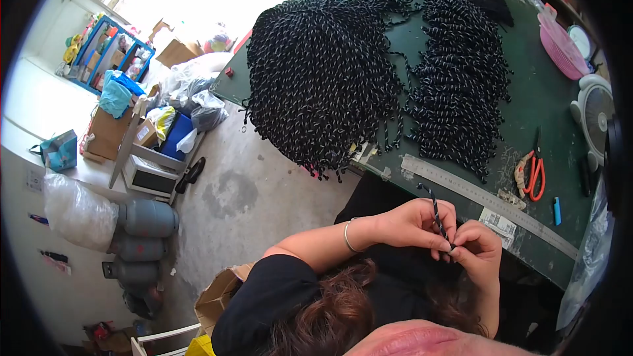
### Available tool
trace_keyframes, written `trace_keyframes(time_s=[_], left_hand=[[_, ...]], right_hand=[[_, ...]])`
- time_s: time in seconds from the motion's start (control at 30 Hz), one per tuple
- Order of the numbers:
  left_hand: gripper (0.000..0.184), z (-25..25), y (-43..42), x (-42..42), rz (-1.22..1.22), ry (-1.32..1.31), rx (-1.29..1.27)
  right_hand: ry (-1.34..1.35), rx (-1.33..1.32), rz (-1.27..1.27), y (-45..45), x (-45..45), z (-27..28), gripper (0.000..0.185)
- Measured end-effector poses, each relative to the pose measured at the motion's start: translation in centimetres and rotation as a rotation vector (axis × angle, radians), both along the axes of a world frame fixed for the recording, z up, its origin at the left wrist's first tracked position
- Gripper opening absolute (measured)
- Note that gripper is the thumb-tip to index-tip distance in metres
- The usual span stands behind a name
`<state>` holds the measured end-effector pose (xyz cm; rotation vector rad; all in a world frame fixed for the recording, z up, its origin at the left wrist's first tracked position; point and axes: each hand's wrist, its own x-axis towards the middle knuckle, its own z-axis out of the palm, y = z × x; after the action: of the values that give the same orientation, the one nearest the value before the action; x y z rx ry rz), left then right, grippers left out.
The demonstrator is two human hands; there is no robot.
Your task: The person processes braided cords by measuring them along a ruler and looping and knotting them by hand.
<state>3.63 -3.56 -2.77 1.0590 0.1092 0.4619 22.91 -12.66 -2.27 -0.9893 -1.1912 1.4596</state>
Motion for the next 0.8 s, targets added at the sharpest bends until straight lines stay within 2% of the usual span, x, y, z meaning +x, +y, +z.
trace_keyframes(time_s=[0.2, 0.33, 0.47, 0.6, 0.8], left_hand=[[0.008, -0.6, 0.0, 0.2, 0.035, 0.038, 0.027], [0.009, -0.6, -0.1, 0.2, -0.049, 0.018, 0.001], [0.009, 0.1, 0.1, -0.2, -0.084, 0.155, -0.064], [0.011, -0.2, 0.1, -0.4, -0.229, 0.142, -0.111], [0.011, -0.5, -0.6, -0.7, -0.124, 0.176, -0.050]], right_hand=[[0.037, 0.104, -0.033, 0.0, 0.2, -0.9, 0.017], [0.000, 0.115, -0.012, 0.0, 0.5, -0.5, 0.018], [0.004, 0.092, 0.005, 0.0, 0.5, -0.2, 0.017], [0.014, 0.065, 0.020, 0.0, 0.4, 0.0, 0.016], [0.031, 0.021, 0.047, -0.1, 0.4, 0.4, 0.015]])
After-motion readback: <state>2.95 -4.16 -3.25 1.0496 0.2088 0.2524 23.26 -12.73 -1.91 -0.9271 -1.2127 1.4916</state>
